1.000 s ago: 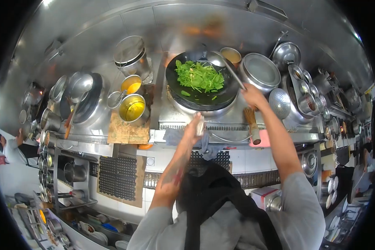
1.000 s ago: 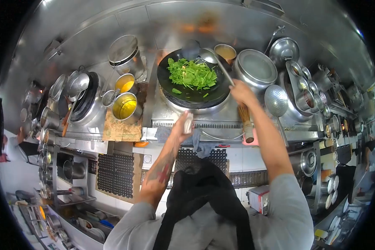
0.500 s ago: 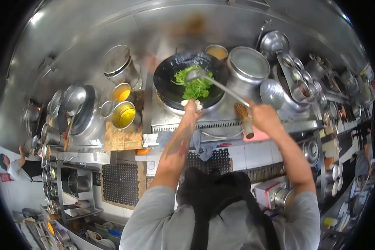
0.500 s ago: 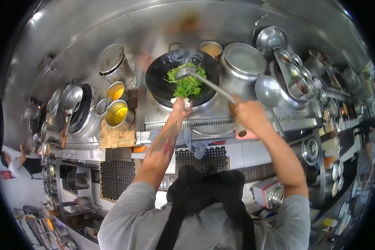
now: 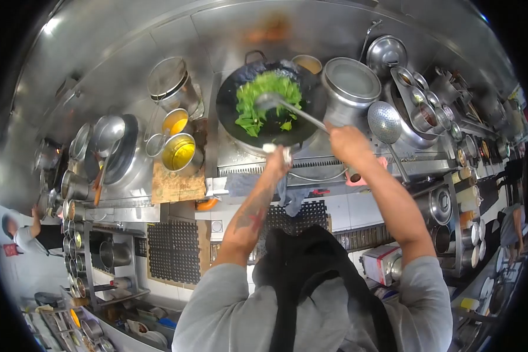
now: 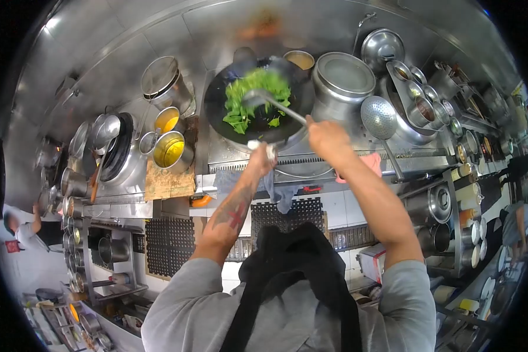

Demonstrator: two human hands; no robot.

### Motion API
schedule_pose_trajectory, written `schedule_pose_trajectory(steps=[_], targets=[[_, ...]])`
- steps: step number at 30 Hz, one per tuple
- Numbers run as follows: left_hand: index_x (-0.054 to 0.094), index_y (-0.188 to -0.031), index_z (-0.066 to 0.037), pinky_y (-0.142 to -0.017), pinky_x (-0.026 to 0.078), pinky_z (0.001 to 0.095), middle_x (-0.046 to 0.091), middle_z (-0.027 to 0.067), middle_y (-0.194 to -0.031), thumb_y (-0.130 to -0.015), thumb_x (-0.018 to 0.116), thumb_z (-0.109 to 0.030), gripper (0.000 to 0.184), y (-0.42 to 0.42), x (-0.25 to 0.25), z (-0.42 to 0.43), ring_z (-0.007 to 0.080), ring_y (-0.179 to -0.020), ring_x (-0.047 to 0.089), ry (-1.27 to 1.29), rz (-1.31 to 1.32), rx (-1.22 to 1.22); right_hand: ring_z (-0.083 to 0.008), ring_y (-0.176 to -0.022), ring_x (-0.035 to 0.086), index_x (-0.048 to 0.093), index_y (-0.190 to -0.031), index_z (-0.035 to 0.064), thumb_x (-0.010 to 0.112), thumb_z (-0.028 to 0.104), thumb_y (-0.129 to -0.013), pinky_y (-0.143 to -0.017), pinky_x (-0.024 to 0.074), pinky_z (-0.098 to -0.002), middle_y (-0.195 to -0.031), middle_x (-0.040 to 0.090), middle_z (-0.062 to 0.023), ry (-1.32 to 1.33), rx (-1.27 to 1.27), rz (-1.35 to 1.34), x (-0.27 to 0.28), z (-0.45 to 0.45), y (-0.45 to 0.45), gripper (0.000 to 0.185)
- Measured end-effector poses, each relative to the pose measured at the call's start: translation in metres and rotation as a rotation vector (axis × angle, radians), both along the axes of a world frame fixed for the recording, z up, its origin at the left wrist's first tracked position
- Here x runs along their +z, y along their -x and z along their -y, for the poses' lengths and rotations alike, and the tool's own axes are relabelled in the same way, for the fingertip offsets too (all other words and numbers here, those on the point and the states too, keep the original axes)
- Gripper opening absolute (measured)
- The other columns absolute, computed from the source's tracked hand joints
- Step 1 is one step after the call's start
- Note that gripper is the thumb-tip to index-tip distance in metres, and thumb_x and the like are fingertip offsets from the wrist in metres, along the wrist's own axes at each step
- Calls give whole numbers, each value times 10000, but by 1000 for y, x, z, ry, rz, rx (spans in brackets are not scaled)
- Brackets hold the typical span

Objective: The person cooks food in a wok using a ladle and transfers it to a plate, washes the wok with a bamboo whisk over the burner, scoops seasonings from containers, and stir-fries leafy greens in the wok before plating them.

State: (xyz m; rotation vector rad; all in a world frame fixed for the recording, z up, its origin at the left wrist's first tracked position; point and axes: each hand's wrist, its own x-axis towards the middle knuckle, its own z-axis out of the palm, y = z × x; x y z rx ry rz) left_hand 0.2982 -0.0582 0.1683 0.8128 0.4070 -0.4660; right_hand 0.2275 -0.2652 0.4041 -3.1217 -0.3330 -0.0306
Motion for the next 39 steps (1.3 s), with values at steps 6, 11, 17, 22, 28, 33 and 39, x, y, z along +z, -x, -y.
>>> schedule_pose_trajectory(steps=[6,11,17,22,28,33,39], targets=[[502,-1141,-84,-498,501,354,650,90,-883,-980,501,-233,220,48,-8,10,211,-635,617,-107,-12,135,-385,-856,693,503,-1399,97,501,77,-876,-763,565,-476,-927,689,-248,126,-44,-44,77,19,20,523],[531,-996,-124,-517,439,336,591,45,-798,-998,477,-288,173,17,77,-15,191,-644,567,15,-170,166,-338,-930,684,682,-1178,78,648,64,-811,-839,529,-435,-943,711,-179,112,-7,-255,239,43,75,369],[526,-1012,-113,-479,459,313,621,77,-824,-995,463,-266,166,5,133,-10,211,-665,614,95,-148,106,-364,-939,670,653,-1244,117,662,95,-820,-868,515,-453,-973,698,-211,67,120,-168,164,32,44,424],[558,-1076,-79,-489,511,378,624,56,-813,-948,561,-311,265,14,12,19,209,-646,606,-163,-14,86,-397,-845,675,567,-1356,173,627,172,-879,-787,524,-506,-946,694,-215,-90,-55,-9,7,-12,-19,481],[542,-1087,7,-414,456,390,618,113,-811,-909,574,-212,284,17,-5,27,220,-572,598,-53,101,425,-409,-849,659,552,-1367,165,629,114,-858,-777,509,-499,-942,681,-234,-181,-79,-92,67,25,37,517],[583,-969,-83,-470,450,393,620,97,-765,-935,526,-234,165,-57,37,-7,226,-583,581,-56,-84,195,-417,-878,645,623,-1285,136,624,15,-816,-782,492,-488,-956,668,-244,17,-7,-130,164,51,76,484],[607,-1050,-115,-524,480,348,655,103,-815,-970,481,-535,446,20,38,-34,219,-656,615,181,100,54,-370,-792,667,461,-1441,131,585,64,-863,-733,522,-482,-879,665,-241,-153,50,-104,-36,74,-6,595]])
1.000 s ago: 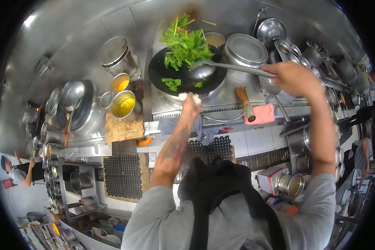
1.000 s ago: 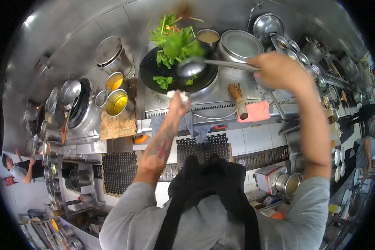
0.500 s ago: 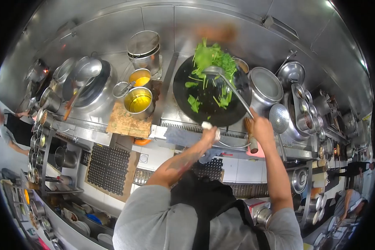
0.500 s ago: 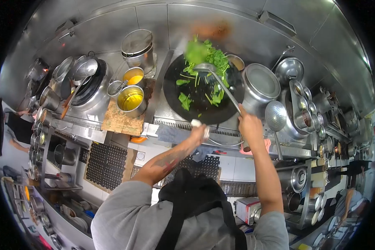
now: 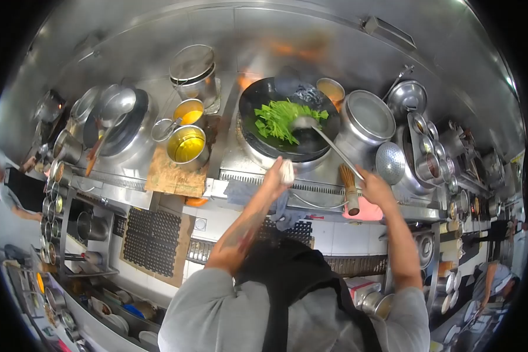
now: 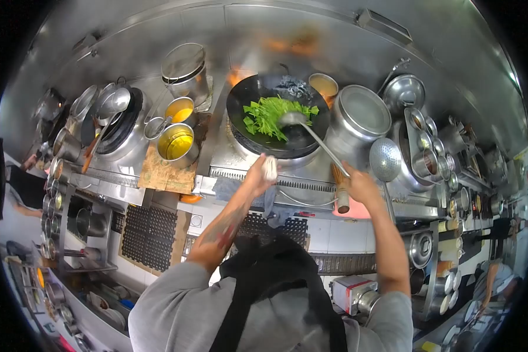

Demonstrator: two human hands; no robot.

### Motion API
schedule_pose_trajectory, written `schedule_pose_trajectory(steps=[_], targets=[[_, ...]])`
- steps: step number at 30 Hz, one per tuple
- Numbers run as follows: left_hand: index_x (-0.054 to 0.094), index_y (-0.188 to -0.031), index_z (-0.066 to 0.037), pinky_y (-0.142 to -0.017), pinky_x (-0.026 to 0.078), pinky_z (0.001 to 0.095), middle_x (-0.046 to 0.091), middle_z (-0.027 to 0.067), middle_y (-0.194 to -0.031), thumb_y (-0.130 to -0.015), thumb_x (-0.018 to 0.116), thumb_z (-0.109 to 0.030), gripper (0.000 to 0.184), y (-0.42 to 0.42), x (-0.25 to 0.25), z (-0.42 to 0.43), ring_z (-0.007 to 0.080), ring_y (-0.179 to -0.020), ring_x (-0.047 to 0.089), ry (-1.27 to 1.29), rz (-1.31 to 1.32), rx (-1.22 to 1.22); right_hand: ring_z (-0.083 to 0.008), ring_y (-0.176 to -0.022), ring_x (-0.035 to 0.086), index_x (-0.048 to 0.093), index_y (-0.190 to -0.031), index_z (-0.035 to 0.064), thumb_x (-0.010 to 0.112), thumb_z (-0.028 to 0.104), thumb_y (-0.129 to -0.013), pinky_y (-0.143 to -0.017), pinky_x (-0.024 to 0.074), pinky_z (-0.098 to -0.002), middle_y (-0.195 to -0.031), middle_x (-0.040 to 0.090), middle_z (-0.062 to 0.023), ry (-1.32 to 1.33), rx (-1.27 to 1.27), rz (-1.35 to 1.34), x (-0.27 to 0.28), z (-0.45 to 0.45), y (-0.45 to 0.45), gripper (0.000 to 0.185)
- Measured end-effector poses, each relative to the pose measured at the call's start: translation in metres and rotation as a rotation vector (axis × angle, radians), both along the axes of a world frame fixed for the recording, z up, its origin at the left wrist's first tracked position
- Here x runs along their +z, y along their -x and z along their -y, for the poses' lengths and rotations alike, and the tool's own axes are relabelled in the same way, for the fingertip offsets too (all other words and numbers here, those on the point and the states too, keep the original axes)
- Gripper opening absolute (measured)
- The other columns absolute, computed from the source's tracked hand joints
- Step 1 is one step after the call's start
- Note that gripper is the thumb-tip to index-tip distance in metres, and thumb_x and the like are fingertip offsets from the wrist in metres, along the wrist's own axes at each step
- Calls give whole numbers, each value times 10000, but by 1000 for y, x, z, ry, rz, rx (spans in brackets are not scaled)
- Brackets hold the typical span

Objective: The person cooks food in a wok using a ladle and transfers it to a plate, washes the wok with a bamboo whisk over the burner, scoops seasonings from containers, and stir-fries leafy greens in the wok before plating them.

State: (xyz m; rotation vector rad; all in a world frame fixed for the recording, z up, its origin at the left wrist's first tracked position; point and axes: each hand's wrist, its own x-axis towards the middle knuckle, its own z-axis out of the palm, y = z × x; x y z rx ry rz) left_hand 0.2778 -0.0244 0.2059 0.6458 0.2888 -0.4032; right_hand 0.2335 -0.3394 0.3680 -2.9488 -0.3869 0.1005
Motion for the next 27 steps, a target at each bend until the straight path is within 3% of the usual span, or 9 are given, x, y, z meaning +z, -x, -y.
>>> schedule_pose_trajectory(steps=[4,7,10,13,17,21,23,25,27], targets=[[603,-1130,-71,-655,557,366,670,102,-883,-948,565,-502,469,78,3,-22,230,-755,657,-158,1,-63,-163,-610,597,444,-1451,101,571,149,-944,-512,504,-357,-786,609,-105,-1084,-504,-354,-62,-36,-8,525],[567,-1176,-21,-731,577,389,661,140,-947,-958,572,-365,407,110,4,-30,259,-833,667,-443,-64,-126,-149,-538,556,405,-1467,68,574,140,-950,-448,465,-307,-784,614,-91,-946,-557,-78,-77,-89,-18,549],[454,-1319,16,-775,574,414,620,246,-1125,-870,469,-119,469,114,15,-34,312,-909,652,-47,-109,-68,-119,-529,533,370,-1474,38,583,130,-956,-445,456,-275,-737,591,-50,-1086,-544,-432,-63,-76,-50,569],[427,-1349,16,-784,567,441,609,253,-1182,-849,459,-126,521,110,16,-32,315,-928,647,-5,-18,-52,-120,-511,527,389,-1459,25,584,147,-964,-446,456,-293,-691,575,-36,-1475,-528,-661,-48,-41,-62,546],[455,-1337,43,-795,550,425,615,248,-1218,-834,437,-243,579,75,56,-12,303,-959,652,-27,-107,-135,-114,-512,513,405,-1453,18,577,147,-970,-448,447,-293,-679,559,-29,-967,-455,-314,-16,-66,-76,528],[456,-1344,54,-769,549,386,642,230,-1186,-813,426,-252,613,50,65,2,285,-958,659,-119,11,-152,-118,-526,503,369,-1472,36,555,140,-981,-443,438,-286,-707,545,-34,-1445,-394,-547,-33,-48,-105,535],[456,-1340,55,-771,549,380,639,233,-1192,-822,420,-251,602,52,60,6,283,-951,660,-110,7,-155,-119,-534,498,352,-1479,43,546,137,-985,-445,434,-284,-720,545,-38,-2072,-456,-1120,-72,-35,-132,538],[455,-1334,61,-780,546,378,637,239,-1193,-828,418,-250,595,56,53,8,286,-943,659,-126,-24,-161,-118,-517,491,368,-1473,48,543,144,-987,-448,439,-280,-704,550,-40,-2084,-565,-1252,-93,-42,-146,526],[455,-1331,65,-784,545,378,636,241,-1193,-830,420,-253,595,65,49,7,287,-942,657,-104,-55,-161,-116,-500,485,387,-1462,48,537,150,-990,-442,439,-281,-692,551,-39,-1226,-293,-563,-75,-66,-132,507]])
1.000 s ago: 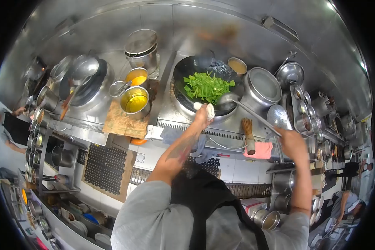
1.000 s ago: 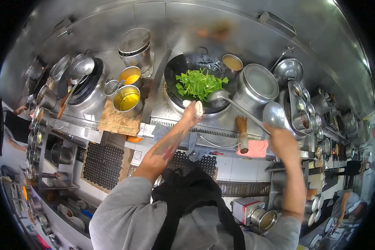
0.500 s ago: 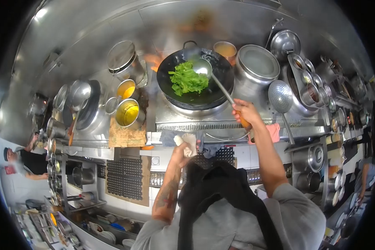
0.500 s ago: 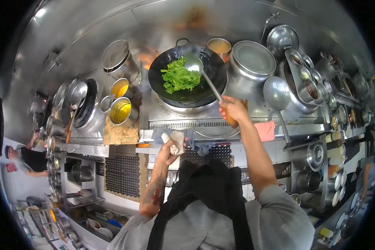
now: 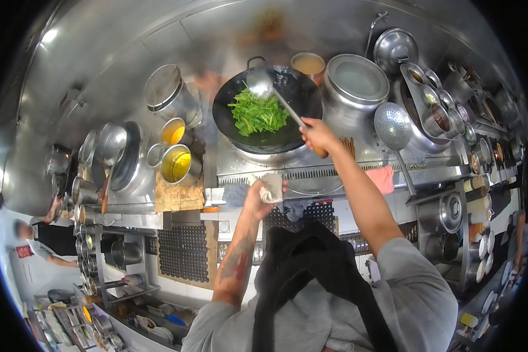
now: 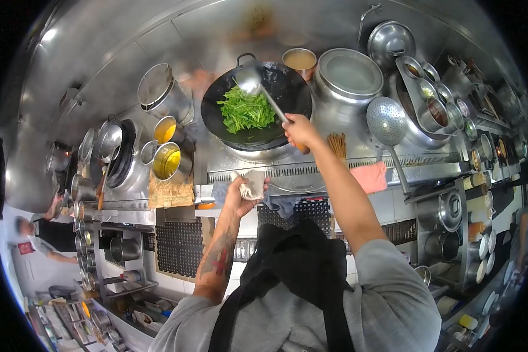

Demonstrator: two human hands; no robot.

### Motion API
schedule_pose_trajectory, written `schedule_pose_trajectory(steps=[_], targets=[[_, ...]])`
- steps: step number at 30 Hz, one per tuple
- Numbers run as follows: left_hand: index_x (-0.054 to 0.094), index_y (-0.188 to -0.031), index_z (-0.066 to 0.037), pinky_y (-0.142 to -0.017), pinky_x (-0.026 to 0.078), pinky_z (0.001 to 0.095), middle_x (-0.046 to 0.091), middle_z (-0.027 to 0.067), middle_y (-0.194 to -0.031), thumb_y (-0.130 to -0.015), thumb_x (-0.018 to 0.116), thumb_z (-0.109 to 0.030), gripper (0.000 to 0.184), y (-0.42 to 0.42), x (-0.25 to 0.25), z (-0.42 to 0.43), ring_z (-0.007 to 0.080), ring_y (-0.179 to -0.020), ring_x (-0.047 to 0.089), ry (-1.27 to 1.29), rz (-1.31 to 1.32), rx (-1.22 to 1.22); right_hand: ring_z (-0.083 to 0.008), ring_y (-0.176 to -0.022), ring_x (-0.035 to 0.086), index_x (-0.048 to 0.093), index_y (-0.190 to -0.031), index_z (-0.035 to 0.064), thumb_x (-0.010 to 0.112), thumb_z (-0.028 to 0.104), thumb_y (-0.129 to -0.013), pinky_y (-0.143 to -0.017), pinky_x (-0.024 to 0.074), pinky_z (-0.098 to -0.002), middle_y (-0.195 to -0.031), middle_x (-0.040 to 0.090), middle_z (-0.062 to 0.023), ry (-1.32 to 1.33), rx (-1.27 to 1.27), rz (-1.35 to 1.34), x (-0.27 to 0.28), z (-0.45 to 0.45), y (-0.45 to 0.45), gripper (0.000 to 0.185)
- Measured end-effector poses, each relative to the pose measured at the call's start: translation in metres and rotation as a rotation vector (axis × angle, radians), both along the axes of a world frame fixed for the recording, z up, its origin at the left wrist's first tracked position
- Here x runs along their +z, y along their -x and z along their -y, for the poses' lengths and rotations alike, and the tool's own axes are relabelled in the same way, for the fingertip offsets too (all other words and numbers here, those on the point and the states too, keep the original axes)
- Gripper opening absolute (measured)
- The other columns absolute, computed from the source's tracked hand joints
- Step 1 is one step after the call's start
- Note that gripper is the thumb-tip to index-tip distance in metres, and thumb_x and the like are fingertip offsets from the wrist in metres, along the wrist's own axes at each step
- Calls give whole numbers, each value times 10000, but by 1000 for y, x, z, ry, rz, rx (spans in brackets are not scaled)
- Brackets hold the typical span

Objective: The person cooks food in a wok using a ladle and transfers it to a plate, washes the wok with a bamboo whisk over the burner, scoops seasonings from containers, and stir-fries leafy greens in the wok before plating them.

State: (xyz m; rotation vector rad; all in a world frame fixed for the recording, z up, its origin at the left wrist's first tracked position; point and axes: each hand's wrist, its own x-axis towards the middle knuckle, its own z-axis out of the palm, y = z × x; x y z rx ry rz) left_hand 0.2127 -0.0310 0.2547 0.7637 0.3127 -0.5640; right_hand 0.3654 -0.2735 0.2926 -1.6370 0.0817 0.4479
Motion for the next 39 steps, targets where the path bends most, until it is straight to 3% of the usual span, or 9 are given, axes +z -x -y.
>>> schedule_pose_trajectory(steps=[1,4,6,12,17,24,30,33,39], targets=[[454,-1329,69,-788,543,378,636,243,-1192,-831,422,-256,595,2,-1,0,289,-941,655,21,-29,-2,-112,-492,474,387,-1471,74,538,134,-989,-441,435,-285,-681,532,-25,606,70,361,16,-7,10,509],[450,-1332,67,-789,541,382,626,251,-1200,-830,429,-251,595,8,-5,-3,294,-942,651,39,-25,16,-142,-497,516,400,-1469,79,549,142,-979,-450,449,-317,-684,566,-58,-150,-52,-54,11,2,1,516],[446,-1331,73,-806,538,392,612,271,-1211,-824,441,-257,605,10,-9,-5,300,-950,647,55,-14,4,-178,-523,572,426,-1453,66,562,163,-966,-466,468,-340,-700,606,-113,-199,-46,-100,-1,6,-10,516],[441,-1312,91,-795,546,411,573,303,-1224,-851,444,-297,603,-23,11,6,334,-957,642,129,-122,171,-275,-548,649,429,-1453,82,539,173,-944,-534,524,-411,-822,694,-217,695,-146,439,19,-15,-3,528],[562,-1014,-160,-624,506,384,600,107,-939,-914,500,-360,232,-135,-24,27,281,-805,632,44,-258,77,-375,-785,688,494,-1413,124,585,128,-869,-774,547,-479,-937,690,-249,905,263,748,10,12,15,552],[568,-964,-128,-476,424,321,601,68,-754,-970,433,-192,149,-180,-91,19,194,-566,548,-81,-153,193,-341,-841,688,541,-1373,142,594,69,-817,-720,559,-465,-868,694,-193,1486,295,490,129,43,124,563],[527,-1044,-130,-460,493,268,607,87,-780,-1019,438,-258,158,-13,53,1,195,-634,610,74,-160,85,-381,-959,648,607,-1310,158,628,80,-841,-859,496,-452,-1116,678,-165,1324,384,362,316,100,230,476],[526,-1034,-99,-486,509,310,614,83,-821,-1016,458,-244,161,-65,68,2,221,-683,627,68,-229,249,-379,-954,654,608,-1306,142,635,81,-842,-846,502,-463,-1085,681,-179,1389,401,535,261,69,209,468],[524,-1106,-45,-517,525,385,674,140,-966,-998,495,-223,210,-65,-109,31,248,-732,663,-157,-5,99,-395,-823,672,550,-1369,176,579,140,-890,-781,539,-490,-932,682,-248,1337,173,539,108,-8,134,481]])
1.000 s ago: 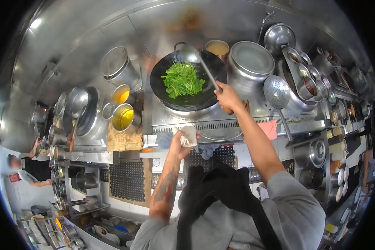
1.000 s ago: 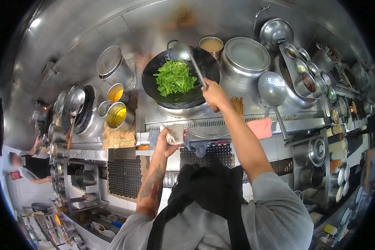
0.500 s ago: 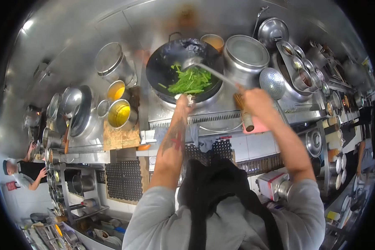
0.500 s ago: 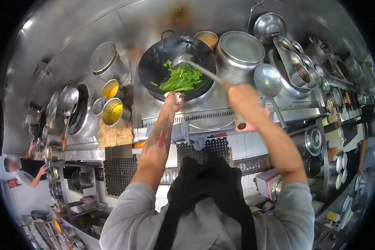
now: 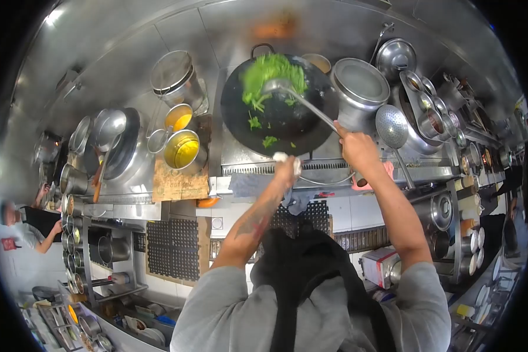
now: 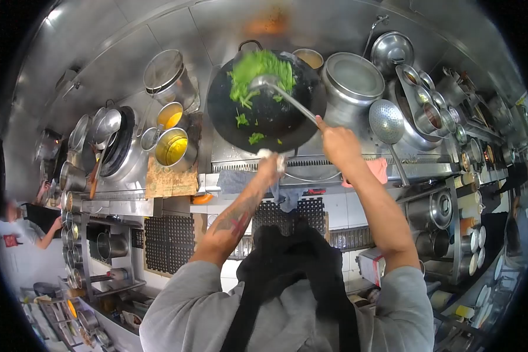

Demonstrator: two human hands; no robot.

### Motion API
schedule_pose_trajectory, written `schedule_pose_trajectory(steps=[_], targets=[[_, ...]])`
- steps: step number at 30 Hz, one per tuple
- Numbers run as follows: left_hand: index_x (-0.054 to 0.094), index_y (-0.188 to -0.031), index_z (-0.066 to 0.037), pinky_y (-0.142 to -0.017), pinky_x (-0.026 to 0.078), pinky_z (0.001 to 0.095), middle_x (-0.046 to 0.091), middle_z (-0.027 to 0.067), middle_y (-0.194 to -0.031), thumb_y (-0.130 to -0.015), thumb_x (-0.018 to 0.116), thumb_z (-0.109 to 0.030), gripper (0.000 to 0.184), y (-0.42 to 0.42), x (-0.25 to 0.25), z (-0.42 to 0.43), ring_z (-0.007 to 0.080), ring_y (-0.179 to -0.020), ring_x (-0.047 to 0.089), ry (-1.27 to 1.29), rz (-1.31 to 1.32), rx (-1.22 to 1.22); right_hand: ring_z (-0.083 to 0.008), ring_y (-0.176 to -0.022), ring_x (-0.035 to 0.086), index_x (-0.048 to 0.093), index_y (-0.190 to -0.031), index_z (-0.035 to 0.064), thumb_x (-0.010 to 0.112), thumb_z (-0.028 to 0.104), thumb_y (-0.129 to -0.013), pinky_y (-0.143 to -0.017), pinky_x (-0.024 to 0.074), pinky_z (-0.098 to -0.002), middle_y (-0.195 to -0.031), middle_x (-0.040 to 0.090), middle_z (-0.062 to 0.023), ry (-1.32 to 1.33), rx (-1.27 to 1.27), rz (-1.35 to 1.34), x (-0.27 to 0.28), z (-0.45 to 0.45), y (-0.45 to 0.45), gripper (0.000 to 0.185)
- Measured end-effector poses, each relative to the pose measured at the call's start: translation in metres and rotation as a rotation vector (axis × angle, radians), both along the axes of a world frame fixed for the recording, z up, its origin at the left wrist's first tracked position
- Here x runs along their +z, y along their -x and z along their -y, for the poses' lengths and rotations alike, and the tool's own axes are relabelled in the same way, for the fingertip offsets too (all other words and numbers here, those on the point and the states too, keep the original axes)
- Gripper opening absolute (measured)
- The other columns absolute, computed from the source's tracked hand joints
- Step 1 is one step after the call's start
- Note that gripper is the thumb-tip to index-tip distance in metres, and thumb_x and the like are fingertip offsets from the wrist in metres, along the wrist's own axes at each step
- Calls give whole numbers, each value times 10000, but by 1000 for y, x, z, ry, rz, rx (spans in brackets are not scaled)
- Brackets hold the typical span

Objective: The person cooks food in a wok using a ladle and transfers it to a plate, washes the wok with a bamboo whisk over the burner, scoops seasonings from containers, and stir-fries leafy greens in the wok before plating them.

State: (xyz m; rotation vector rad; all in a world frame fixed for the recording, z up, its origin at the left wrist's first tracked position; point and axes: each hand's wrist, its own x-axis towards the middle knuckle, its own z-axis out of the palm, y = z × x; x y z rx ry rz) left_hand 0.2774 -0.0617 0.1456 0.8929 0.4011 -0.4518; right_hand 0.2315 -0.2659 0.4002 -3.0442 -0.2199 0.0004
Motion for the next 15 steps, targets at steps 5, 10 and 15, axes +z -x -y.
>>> schedule_pose_trajectory(steps=[5,10,15], targets=[[513,-1112,-29,-582,534,394,656,142,-940,-969,515,-179,207,10,-1,-8,245,-716,648,84,-21,227,-379,-827,674,553,-1368,193,597,142,-887,-775,538,-471,-895,690,-214,80,14,-17,86,26,20,485],[534,-1025,-89,-451,460,304,604,66,-776,-998,475,-235,159,6,103,-41,192,-608,590,160,-163,117,-347,-999,660,641,-1260,113,666,88,-815,-864,508,-426,-1083,687,-185,260,72,-317,257,45,78,446],[509,-1062,-96,-447,466,328,617,99,-855,-1011,449,-243,167,-13,176,-33,221,-630,612,258,-178,123,-354,-1047,644,619,-1292,132,664,111,-831,-923,490,-424,-1135,675,-180,161,-5,-336,198,26,54,463]])
